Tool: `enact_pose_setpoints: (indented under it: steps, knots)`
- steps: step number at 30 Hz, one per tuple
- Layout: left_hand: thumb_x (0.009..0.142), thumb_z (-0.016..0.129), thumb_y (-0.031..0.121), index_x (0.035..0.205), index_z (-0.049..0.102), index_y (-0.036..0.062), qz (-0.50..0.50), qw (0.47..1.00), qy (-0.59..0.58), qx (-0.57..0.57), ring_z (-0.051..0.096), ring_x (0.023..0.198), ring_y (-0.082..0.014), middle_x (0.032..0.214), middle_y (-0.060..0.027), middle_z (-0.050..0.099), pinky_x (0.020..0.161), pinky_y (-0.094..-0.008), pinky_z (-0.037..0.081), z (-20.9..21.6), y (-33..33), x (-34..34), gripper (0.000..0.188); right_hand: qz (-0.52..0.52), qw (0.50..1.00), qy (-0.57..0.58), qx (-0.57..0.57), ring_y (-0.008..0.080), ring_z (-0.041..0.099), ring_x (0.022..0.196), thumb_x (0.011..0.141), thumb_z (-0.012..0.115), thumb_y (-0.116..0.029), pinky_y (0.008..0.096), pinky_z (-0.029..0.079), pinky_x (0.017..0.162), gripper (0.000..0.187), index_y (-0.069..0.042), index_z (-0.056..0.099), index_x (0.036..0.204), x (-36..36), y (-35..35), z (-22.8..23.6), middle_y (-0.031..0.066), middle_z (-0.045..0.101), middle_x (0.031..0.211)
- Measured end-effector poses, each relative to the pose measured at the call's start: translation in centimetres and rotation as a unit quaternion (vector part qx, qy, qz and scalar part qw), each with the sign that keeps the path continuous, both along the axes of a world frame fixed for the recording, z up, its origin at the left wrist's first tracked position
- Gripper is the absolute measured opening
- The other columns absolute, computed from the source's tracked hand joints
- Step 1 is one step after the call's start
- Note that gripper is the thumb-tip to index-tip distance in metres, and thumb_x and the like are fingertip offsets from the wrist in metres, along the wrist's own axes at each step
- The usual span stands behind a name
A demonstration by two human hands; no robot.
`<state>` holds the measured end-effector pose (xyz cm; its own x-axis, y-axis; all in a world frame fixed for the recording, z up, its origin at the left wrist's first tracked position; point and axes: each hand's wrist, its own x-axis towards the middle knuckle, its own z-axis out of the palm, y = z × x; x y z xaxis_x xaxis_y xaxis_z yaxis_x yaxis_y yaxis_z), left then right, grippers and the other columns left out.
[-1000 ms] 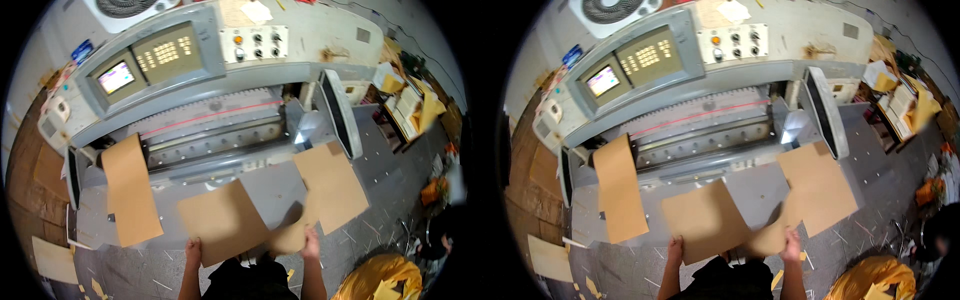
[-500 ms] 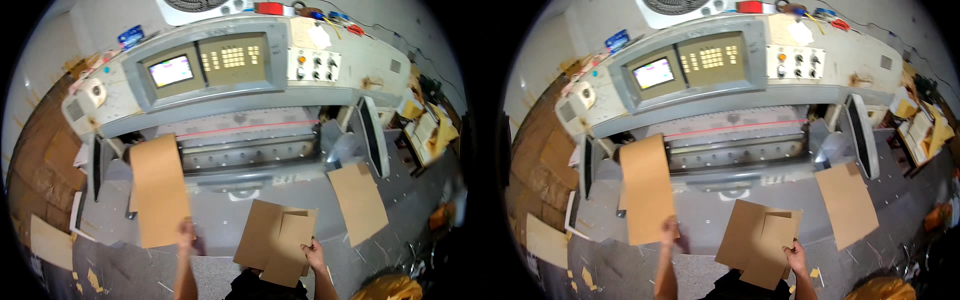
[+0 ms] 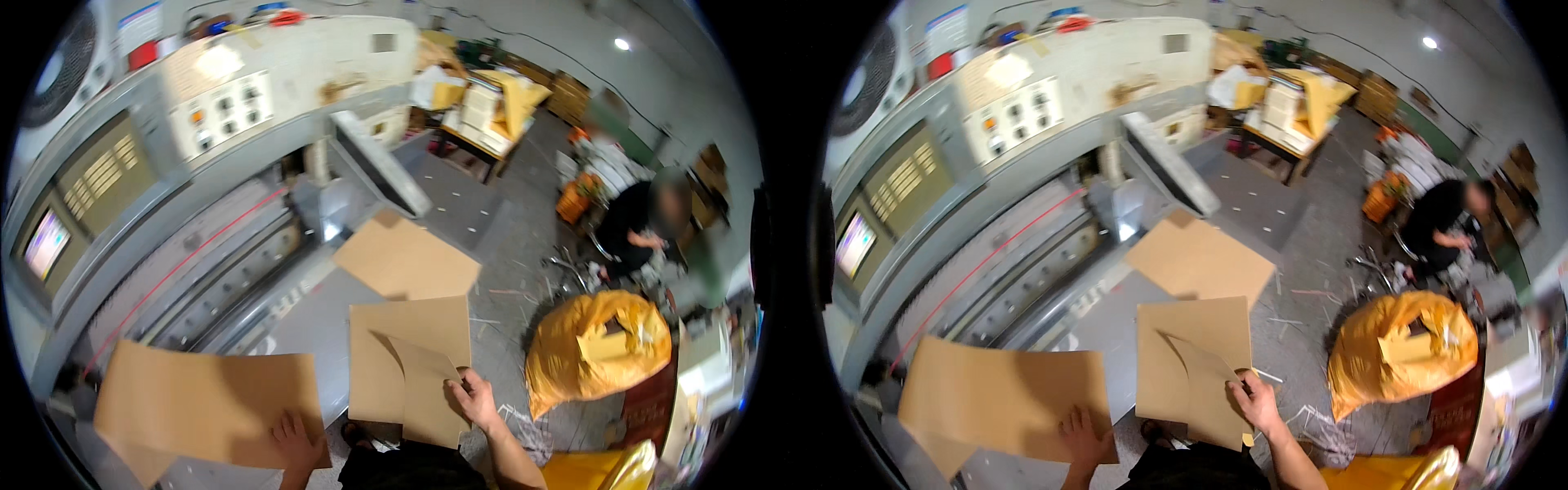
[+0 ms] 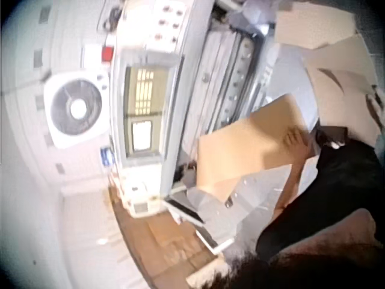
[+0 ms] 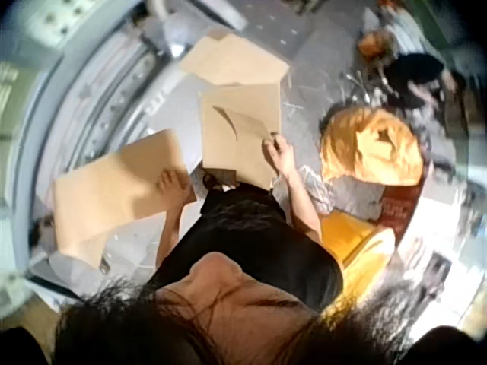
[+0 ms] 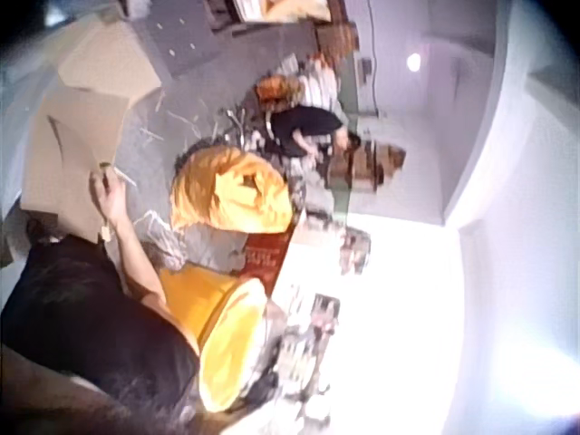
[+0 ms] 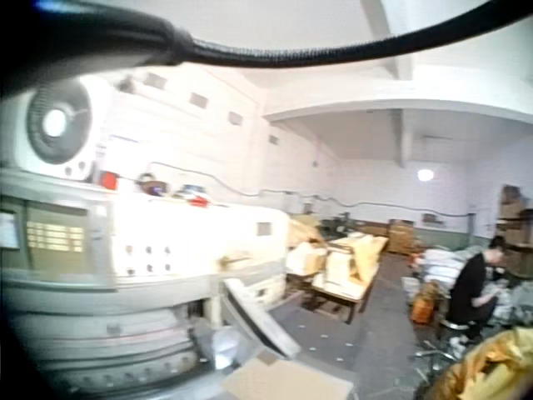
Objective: The person operates a large industrial paper cutting machine to trim large sheets of brown cardboard. They align the cardboard against a guide, press buttons on the control panel to activate the blade, and then remove the cut pieces. The person also briefly consults a printed document and interacts with a coworker.
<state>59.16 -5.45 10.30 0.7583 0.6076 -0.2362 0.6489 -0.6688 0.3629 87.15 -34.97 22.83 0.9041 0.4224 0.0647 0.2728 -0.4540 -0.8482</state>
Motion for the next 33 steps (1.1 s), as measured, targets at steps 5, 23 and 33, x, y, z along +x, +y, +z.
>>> enact_pose_setpoints:
  steps: [5,23,33]
  knots:
    - [0.075,0.077,0.056,0.153,0.037,-0.004,-0.076,0.99,-0.041,0.107,0.026,0.147,-0.0554,0.157,-0.0378,0.031,0.117,-0.075,0.014,-1.6,-1.8,8.5,0.106,-0.116,0.973,0.108,0.168,0.0049,0.058,0.079,0.096,0.073,-0.007,0.0235,0.048,0.07,0.008,-0.004,0.067,0.101,1.1,-8.0,-1.1,-0.0033,0.067,0.088]
    - [0.101,0.059,0.03,0.112,0.077,0.0074,0.085,0.829,-0.145,0.533,0.071,0.085,-0.0285,0.098,-0.0107,0.076,0.079,-0.0379,0.058,-4.6,-5.2,33.1,0.031,-0.254,0.93,-0.132,-0.231,0.0451,0.066,0.084,0.092,0.065,-0.015,0.054,0.052,0.07,0.015,-0.007,0.055,0.098,12.5,-43.3,-2.2,0.0207,0.064,0.086]
    - [0.1,0.054,0.042,0.146,0.054,0.0049,-0.102,0.918,-0.124,0.364,0.054,0.129,-0.0463,0.142,-0.023,0.06,0.098,-0.0658,0.046,-8.2,-14.4,48.4,0.06,-0.522,0.846,-0.098,-0.044,0.0176,0.068,0.078,0.095,0.069,-0.013,0.0344,0.053,0.07,0.017,-0.002,0.064,0.107,18.8,-61.6,1.3,0.0124,0.071,0.09]
